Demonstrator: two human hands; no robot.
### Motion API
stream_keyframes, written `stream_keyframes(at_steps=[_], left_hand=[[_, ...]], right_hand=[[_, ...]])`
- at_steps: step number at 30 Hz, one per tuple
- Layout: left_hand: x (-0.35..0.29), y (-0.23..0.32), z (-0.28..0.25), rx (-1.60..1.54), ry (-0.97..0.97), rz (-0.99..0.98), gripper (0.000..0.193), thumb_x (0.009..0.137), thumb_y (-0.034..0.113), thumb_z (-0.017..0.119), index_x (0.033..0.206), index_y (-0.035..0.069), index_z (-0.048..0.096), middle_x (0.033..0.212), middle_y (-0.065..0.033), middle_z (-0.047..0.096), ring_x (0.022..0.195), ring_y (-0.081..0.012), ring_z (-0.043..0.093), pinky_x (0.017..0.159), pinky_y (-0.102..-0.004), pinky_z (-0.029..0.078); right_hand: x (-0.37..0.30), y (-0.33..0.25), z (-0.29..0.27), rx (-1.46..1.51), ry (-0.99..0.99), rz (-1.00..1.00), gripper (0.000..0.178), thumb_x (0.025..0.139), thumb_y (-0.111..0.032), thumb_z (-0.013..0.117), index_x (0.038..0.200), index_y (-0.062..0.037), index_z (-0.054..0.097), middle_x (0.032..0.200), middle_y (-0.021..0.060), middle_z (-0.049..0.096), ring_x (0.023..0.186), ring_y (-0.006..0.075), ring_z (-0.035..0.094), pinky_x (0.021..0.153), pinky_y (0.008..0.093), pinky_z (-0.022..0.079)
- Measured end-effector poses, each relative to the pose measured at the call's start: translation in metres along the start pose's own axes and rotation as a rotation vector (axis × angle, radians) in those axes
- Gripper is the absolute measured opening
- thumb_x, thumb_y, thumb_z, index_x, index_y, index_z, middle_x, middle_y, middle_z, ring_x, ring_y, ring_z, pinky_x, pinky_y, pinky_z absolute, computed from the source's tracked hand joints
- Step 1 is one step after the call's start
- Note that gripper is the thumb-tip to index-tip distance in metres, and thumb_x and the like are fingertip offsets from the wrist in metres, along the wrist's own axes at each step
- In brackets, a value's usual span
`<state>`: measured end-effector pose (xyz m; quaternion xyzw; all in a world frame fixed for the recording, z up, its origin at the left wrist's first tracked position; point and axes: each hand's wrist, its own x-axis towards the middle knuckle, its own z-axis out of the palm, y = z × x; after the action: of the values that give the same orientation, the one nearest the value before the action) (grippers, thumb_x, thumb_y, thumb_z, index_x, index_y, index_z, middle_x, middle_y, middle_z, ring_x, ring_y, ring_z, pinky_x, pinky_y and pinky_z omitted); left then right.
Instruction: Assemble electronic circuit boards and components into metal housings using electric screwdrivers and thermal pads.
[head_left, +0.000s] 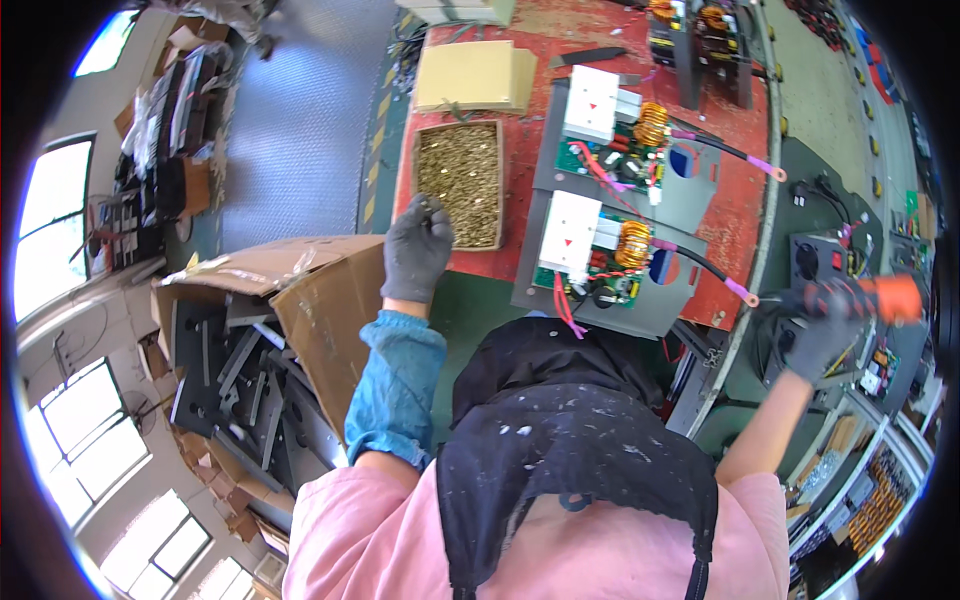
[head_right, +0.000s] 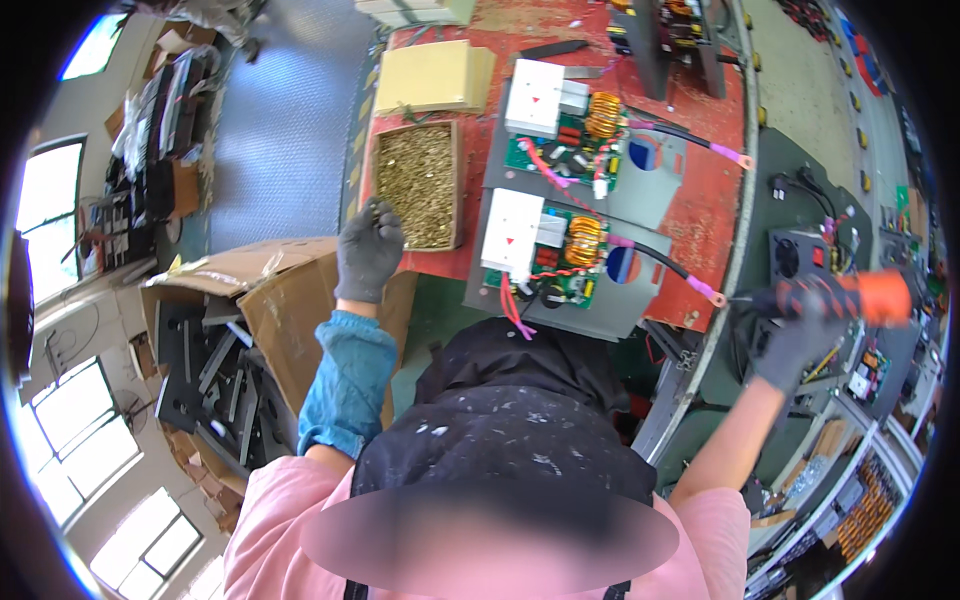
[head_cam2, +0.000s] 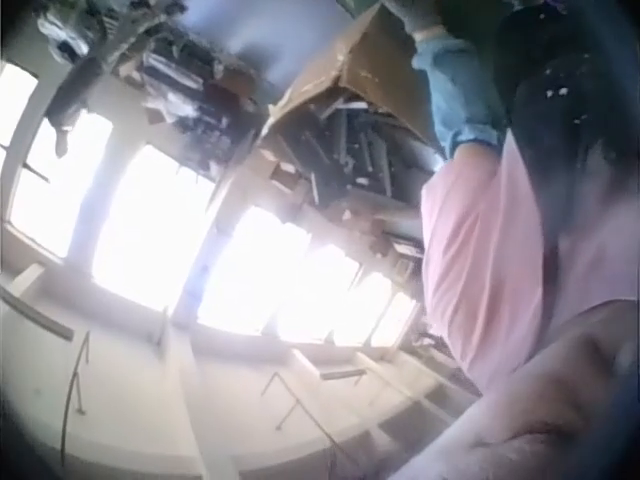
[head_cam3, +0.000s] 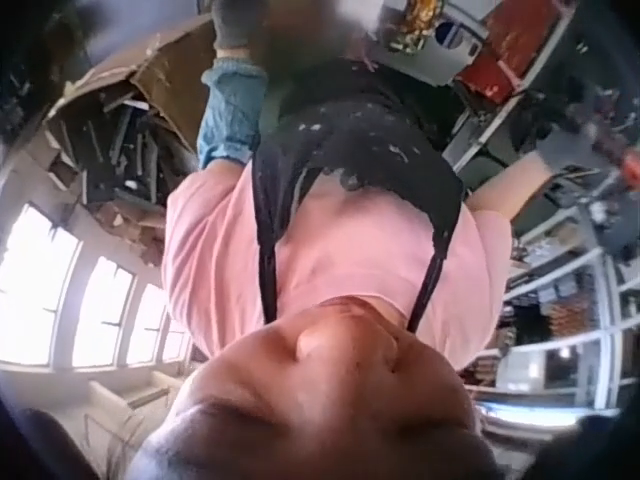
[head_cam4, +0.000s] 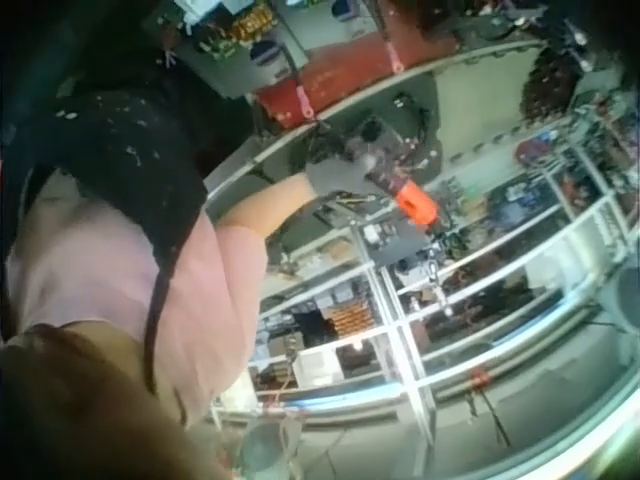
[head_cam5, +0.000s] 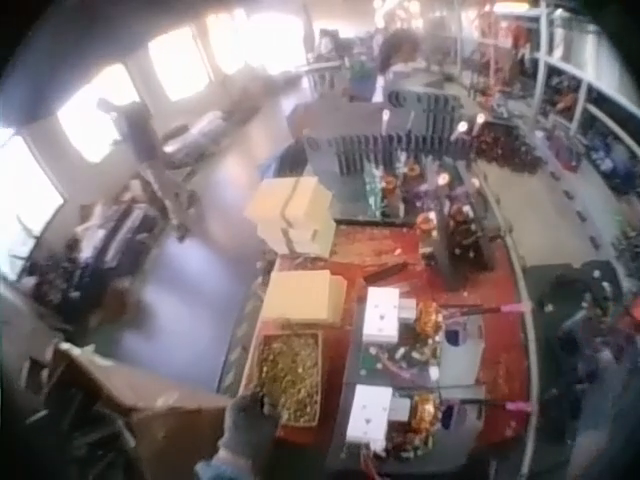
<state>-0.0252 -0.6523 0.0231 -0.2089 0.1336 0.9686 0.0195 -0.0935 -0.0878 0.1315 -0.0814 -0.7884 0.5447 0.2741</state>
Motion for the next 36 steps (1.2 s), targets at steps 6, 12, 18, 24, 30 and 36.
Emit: stream_keyframes(at_steps=[6,12,18,24,30,36], left_hand=[[-0.007,-0.01,0.031,0.058,0.155,0.019,0.023,0.095,0.01,0.051,0.115,-0.001,0.052,0.11,-0.018,0.059,0.096,-0.0274,0.062,0.082,-0.0321,0.056],[-0.028,-0.027,0.063,0.318,0.223,-0.011,0.028,0.097,0.007,0.047,0.123,-0.003,0.047,0.116,-0.024,0.057,0.099,-0.0315,0.062,0.082,-0.0323,0.057],[-0.049,-0.087,0.129,0.493,0.089,-0.35,0.023,0.097,0.021,0.052,0.107,0.0,0.053,0.088,-0.0115,0.065,0.066,-0.0174,0.061,0.055,-0.0262,0.05],[-0.054,-0.126,0.147,0.501,0.036,-0.499,0.035,0.096,0.039,0.053,0.099,0.004,0.056,0.067,-0.0033,0.056,0.054,-0.0126,0.052,0.048,-0.0245,0.042],[-0.056,-0.135,0.156,0.677,-0.034,-0.535,0.044,0.093,0.048,0.052,0.099,0.005,0.053,0.066,-0.0018,0.053,0.054,-0.0121,0.047,0.051,-0.0238,0.039],[-0.055,-0.142,0.155,0.663,-0.023,-0.488,0.039,0.094,0.043,0.053,0.1,0.005,0.055,0.068,-0.002,0.054,0.055,-0.0115,0.05,0.053,-0.0242,0.043]], right_hand=[[-0.008,-0.111,-0.019,0.61,0.125,0.166,0.056,0.08,-0.029,0.061,0.118,0.0088,0.045,0.103,0.0117,0.052,0.097,0.0263,0.055,0.09,0.0365,0.046],[-0.037,-0.16,0.025,0.894,-0.165,0.087,0.05,0.075,-0.034,0.071,0.098,0.0026,0.046,0.088,0.0031,0.04,0.077,0.0174,0.052,0.066,0.0284,0.04],[-0.066,-0.191,0.098,1.185,-0.297,-0.136,0.05,0.064,-0.03,0.08,0.089,-0.0102,0.042,0.078,-0.0009,0.049,0.071,0.0096,0.05,0.071,0.0215,0.041],[-0.083,-0.196,0.106,1.042,-0.188,-0.118,0.052,0.064,-0.036,0.08,0.091,-0.0119,0.043,0.076,-0.0009,0.048,0.07,0.0092,0.049,0.071,0.021,0.04],[-0.089,-0.186,0.101,0.875,-0.253,-0.165,0.047,0.072,-0.038,0.074,0.094,-0.0115,0.042,0.081,0.0,0.046,0.074,0.0105,0.049,0.068,0.0231,0.04],[-0.092,-0.185,0.101,0.762,-0.315,-0.218,0.043,0.079,-0.039,0.068,0.097,-0.011,0.041,0.089,0.0014,0.044,0.077,0.0113,0.049,0.065,0.0257,0.04]])
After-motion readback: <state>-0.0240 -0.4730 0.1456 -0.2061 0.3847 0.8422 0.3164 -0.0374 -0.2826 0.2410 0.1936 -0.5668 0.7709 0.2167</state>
